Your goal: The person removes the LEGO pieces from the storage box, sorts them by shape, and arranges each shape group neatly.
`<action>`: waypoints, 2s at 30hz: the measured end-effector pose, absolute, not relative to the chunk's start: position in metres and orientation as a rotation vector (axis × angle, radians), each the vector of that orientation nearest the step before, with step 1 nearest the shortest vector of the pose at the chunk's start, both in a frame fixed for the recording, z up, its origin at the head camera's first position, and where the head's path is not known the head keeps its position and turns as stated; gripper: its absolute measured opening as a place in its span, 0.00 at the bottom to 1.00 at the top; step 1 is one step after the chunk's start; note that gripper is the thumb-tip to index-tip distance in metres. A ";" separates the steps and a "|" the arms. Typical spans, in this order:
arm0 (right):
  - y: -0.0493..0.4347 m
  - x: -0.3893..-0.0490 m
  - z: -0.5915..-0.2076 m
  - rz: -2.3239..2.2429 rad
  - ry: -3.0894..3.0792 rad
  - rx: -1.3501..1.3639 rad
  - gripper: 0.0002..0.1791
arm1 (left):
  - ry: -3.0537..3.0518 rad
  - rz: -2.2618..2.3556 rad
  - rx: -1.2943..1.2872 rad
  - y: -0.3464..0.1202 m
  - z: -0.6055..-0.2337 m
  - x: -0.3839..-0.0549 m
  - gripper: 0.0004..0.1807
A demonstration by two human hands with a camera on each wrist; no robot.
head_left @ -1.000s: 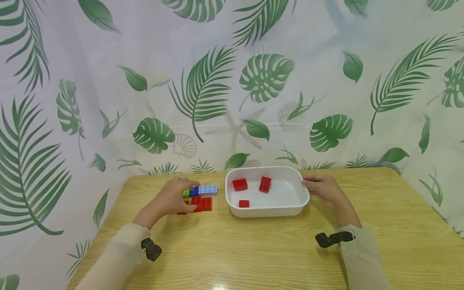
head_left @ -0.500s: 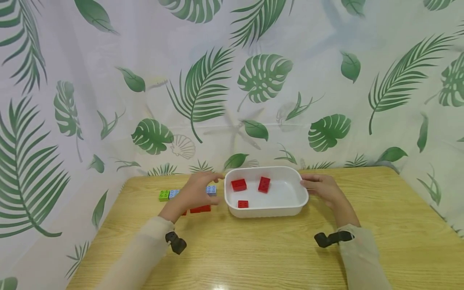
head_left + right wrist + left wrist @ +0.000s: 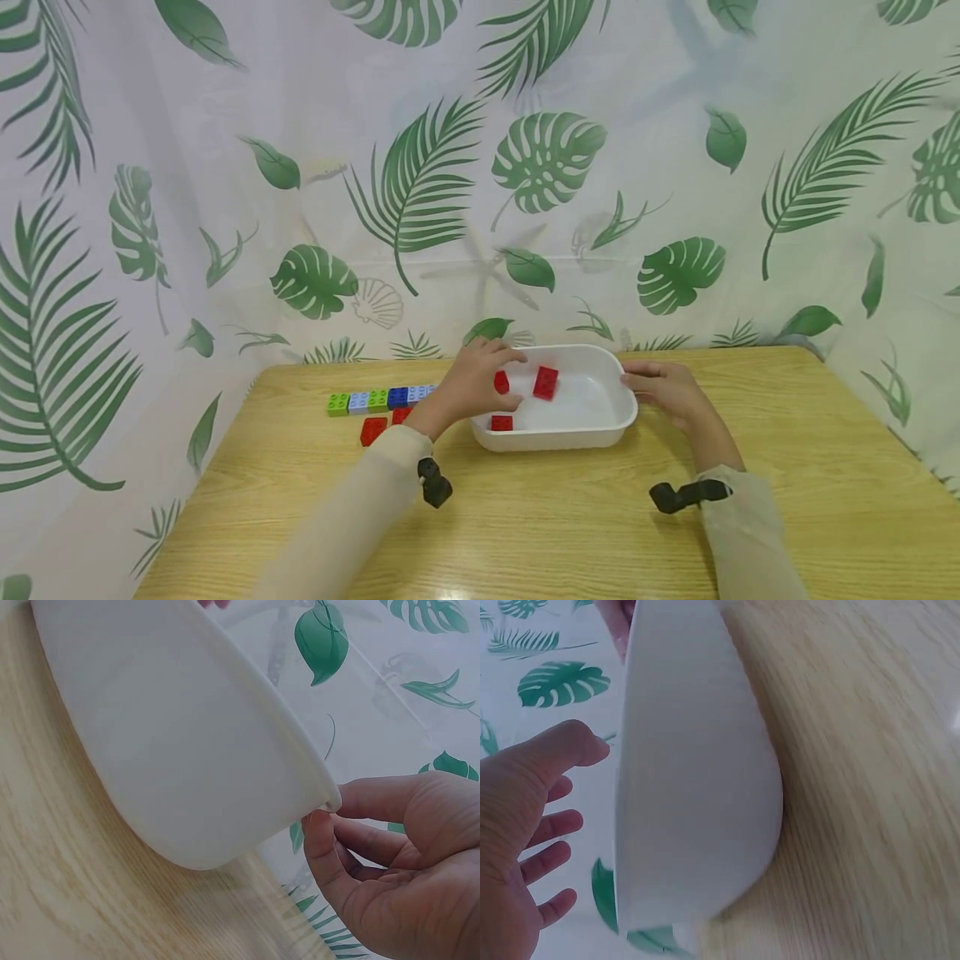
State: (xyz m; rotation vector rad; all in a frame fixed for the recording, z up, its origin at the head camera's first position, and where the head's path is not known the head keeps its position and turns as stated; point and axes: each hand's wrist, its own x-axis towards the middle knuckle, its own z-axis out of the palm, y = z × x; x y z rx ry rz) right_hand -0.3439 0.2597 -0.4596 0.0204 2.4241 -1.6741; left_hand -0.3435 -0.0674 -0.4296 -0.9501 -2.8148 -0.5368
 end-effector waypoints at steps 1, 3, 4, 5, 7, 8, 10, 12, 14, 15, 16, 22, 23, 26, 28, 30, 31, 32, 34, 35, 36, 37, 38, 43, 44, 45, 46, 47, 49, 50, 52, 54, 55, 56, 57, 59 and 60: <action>0.260 -0.344 -0.460 -1.676 2.424 0.021 0.30 | -2.812 -0.511 -0.958 -0.061 -0.430 -0.345 0.30; 0.260 -0.343 -0.460 -1.679 2.424 0.018 0.30 | -2.822 -0.469 -0.959 -0.050 -0.432 -0.347 0.31; 0.261 -0.343 -0.460 -1.680 2.425 0.015 0.30 | -2.831 -0.455 -0.955 -0.045 -0.432 -0.347 0.31; 0.261 -0.343 -0.461 -1.682 2.425 0.016 0.30 | -2.840 -0.432 -0.948 -0.040 -0.433 -0.348 0.32; 0.261 -0.343 -0.461 -1.684 2.426 0.013 0.30 | -2.864 -0.401 -0.929 -0.031 -0.434 -0.349 0.33; 0.260 -0.343 -0.461 -1.684 2.428 0.012 0.30 | -2.874 -0.386 -0.922 -0.027 -0.435 -0.350 0.34; 0.261 -0.343 -0.461 -1.688 2.429 0.014 0.30 | -2.881 -0.363 -0.919 -0.020 -0.438 -0.352 0.34; 0.260 -0.343 -0.461 -1.691 2.428 0.014 0.30 | -2.880 -0.349 -0.927 -0.015 -0.441 -0.354 0.34; 0.260 -0.343 -0.462 -1.692 2.430 0.012 0.29 | -2.872 -0.332 -0.938 -0.011 -0.444 -0.357 0.33; 0.261 -0.343 -0.462 -1.694 2.430 0.012 0.29 | -2.871 -0.325 -0.940 -0.009 -0.445 -0.358 0.33; 0.261 -0.343 -0.462 -1.697 2.429 0.011 0.29 | -2.871 -0.321 -0.941 -0.007 -0.446 -0.359 0.33; 0.261 -0.345 -0.462 -1.748 2.403 -0.017 0.29 | -2.908 -0.287 -0.913 -0.001 -0.455 -0.365 0.33; 0.261 -0.345 -0.462 -1.756 2.396 -0.021 0.29 | -2.915 -0.282 -0.907 -0.001 -0.457 -0.366 0.33; 0.261 -0.345 -0.463 -1.759 2.389 -0.015 0.29 | -2.937 -0.249 -0.884 0.000 -0.461 -0.368 0.32; 0.261 -0.344 -0.464 -1.760 2.386 -0.014 0.29 | -2.947 -0.231 -0.870 0.000 -0.464 -0.370 0.32; 0.261 -0.344 -0.464 -1.771 2.379 -0.012 0.29 | -2.948 -0.207 -0.860 0.000 -0.466 -0.371 0.33; 0.261 -0.345 -0.465 -1.779 2.374 -0.012 0.29 | -2.946 -0.203 -0.856 0.000 -0.467 -0.372 0.33; 0.261 -0.345 -0.465 -1.783 2.372 -0.015 0.29 | -2.943 -0.197 -0.853 0.001 -0.468 -0.373 0.33; 0.261 -0.345 -0.465 -1.795 2.366 -0.010 0.29 | -2.937 -0.187 -0.850 0.001 -0.469 -0.374 0.33; 0.261 -0.345 -0.465 -1.801 2.363 -0.005 0.28 | -2.932 -0.186 -0.849 0.002 -0.469 -0.375 0.32; 0.261 -0.345 -0.464 -1.798 2.365 -0.002 0.28 | -2.931 -0.185 -0.848 0.003 -0.469 -0.375 0.32; 0.261 -0.345 -0.464 -1.793 2.366 0.000 0.28 | -2.927 -0.183 -0.847 0.003 -0.469 -0.376 0.32; 0.262 -0.345 -0.464 -1.785 2.367 0.004 0.29 | -2.925 -0.176 -0.847 0.004 -0.468 -0.376 0.31; 0.261 -0.344 -0.463 -1.779 2.364 0.009 0.29 | -2.928 -0.127 -0.821 0.010 -0.466 -0.374 0.30; 0.261 -0.344 -0.463 -1.782 2.364 0.010 0.29 | -2.929 -0.118 -0.815 0.011 -0.466 -0.374 0.30; 0.261 -0.343 -0.463 -1.784 2.365 0.008 0.29 | -2.931 -0.110 -0.810 0.012 -0.466 -0.374 0.30; 0.260 -0.343 -0.463 -1.782 2.367 0.008 0.29 | -2.931 -0.102 -0.808 0.013 -0.467 -0.375 0.29; 0.261 -0.343 -0.463 -1.777 2.371 0.003 0.29 | -2.927 -0.098 -0.806 0.013 -0.468 -0.376 0.29; 0.261 -0.344 -0.463 -1.766 2.378 0.008 0.28 | -2.921 -0.088 -0.803 0.014 -0.470 -0.377 0.28; 0.262 -0.344 -0.464 -1.758 2.384 0.012 0.28 | -2.918 -0.088 -0.799 0.014 -0.470 -0.377 0.27; 0.262 -0.344 -0.464 -1.745 2.390 0.019 0.28 | -2.915 -0.094 -0.796 0.015 -0.471 -0.378 0.26; 0.262 -0.345 -0.464 -1.742 2.392 0.021 0.28 | -2.911 -0.099 -0.795 0.015 -0.471 -0.379 0.26; 0.262 -0.345 -0.464 -1.742 2.392 0.014 0.29 | -2.908 -0.106 -0.794 0.014 -0.471 -0.379 0.26; 0.262 -0.345 -0.464 -1.745 2.390 0.010 0.29 | -2.906 -0.109 -0.794 0.014 -0.471 -0.379 0.26; 0.262 -0.345 -0.463 -1.749 2.387 0.004 0.29 | -2.905 -0.115 -0.793 0.014 -0.471 -0.379 0.26; 0.262 -0.345 -0.463 -1.752 2.385 -0.007 0.29 | -2.903 -0.119 -0.790 0.013 -0.470 -0.378 0.26; 0.262 -0.345 -0.463 -1.749 2.386 -0.009 0.29 | -2.904 -0.124 -0.788 0.012 -0.470 -0.378 0.26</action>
